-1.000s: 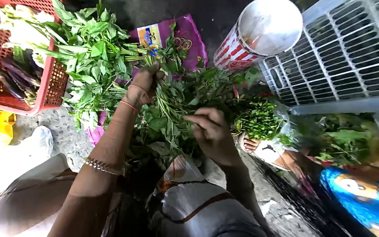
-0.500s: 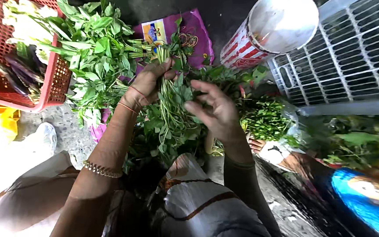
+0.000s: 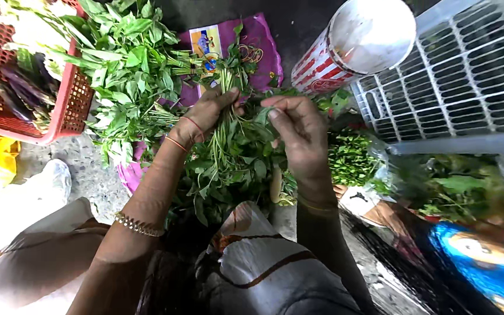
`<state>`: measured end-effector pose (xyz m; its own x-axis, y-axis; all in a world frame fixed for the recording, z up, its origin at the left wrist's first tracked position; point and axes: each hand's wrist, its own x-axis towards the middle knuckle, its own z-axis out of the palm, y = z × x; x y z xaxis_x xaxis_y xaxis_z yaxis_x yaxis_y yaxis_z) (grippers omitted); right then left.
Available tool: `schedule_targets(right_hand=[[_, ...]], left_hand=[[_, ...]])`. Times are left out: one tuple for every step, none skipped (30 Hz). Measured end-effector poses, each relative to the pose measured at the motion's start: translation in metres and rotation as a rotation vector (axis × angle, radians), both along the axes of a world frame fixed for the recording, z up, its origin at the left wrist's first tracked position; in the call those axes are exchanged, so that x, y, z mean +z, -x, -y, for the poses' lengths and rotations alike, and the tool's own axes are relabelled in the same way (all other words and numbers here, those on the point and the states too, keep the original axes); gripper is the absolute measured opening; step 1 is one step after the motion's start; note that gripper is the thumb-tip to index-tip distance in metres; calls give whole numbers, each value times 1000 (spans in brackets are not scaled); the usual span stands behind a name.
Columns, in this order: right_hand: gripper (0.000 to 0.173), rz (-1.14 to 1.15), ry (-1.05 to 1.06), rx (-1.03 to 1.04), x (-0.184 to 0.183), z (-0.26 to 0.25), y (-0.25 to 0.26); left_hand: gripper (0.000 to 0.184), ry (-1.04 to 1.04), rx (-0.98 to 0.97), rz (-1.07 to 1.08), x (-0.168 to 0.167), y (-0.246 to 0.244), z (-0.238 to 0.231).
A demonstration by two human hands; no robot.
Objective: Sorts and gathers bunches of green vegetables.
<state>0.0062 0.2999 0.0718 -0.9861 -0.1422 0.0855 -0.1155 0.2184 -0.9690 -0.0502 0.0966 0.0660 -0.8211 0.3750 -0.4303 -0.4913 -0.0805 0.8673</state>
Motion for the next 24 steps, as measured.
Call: schedule_targets(right_hand=[[15,52,109,-7,0,5,1],[15,104,236,-2,-1,8,2],[16,154,365,10,-2,11,2],[18,198,482,26,-4,13,1],[21,242,579,45,-5,14,1],[23,289,647,53,-7,15,0],[26,345,690,37,-8,16,-2],[28,409,699,8,-8,18,-3],[30,469,693,-23,-9,19,-5],[31,514,683,-44,-11,20,-8],[31,549,686,-54,-13,21,-13],[31,581,687,-44,-15,22,-20],[30,610,687,-33,-16,22,-26],[29,638,697,-31,-18,23,-30],[28,672,714,-35,-17,23,-32],[28,713,723,-52,-15,22,-34],[29,739,685,-62,-12,18,-38],[29,728,606,-95,-10,10,-44],[28,687,480,-154,-10,0,-51],[27,626,313,-228,-14,-12,-58],[27,558,117,-292,-22,-25,-63],[29,489,-104,-320,-36,-40,-68],[32,439,-328,-309,-51,-54,-72],[35,394,-530,-291,-67,-64,-75]], left_hand=[[23,-4,-3,5,-1,-2,-2],[23,-8,0,12,-1,-3,-4],[24,-7,7,19,0,-4,-6],[24,-9,19,28,0,-5,-7],[24,-17,29,43,0,-6,-8],[23,-42,46,62,0,-7,-8],[23,-70,74,81,-1,-8,-9],[22,-93,114,98,-2,-8,-10],[22,-99,160,108,-4,-7,-11],[23,-89,210,108,-5,-7,-13],[24,-70,254,106,-6,-6,-14],[23,-39,281,94,-7,-6,-16],[22,7,292,69,-9,-7,-19],[20,58,295,36,-12,-8,-21],[20,96,290,2,-15,-8,-22],[21,118,292,-18,-16,-8,-21],[21,144,306,-13,-12,-8,-16],[22,183,310,22,1,-13,-9],[22,236,294,77,21,-22,0],[22,256,278,134,37,-25,8],[22,238,274,183,45,-26,16],[23,199,289,221,48,-27,23],[22,162,298,246,50,-27,27],[20,137,300,247,52,-25,28]])
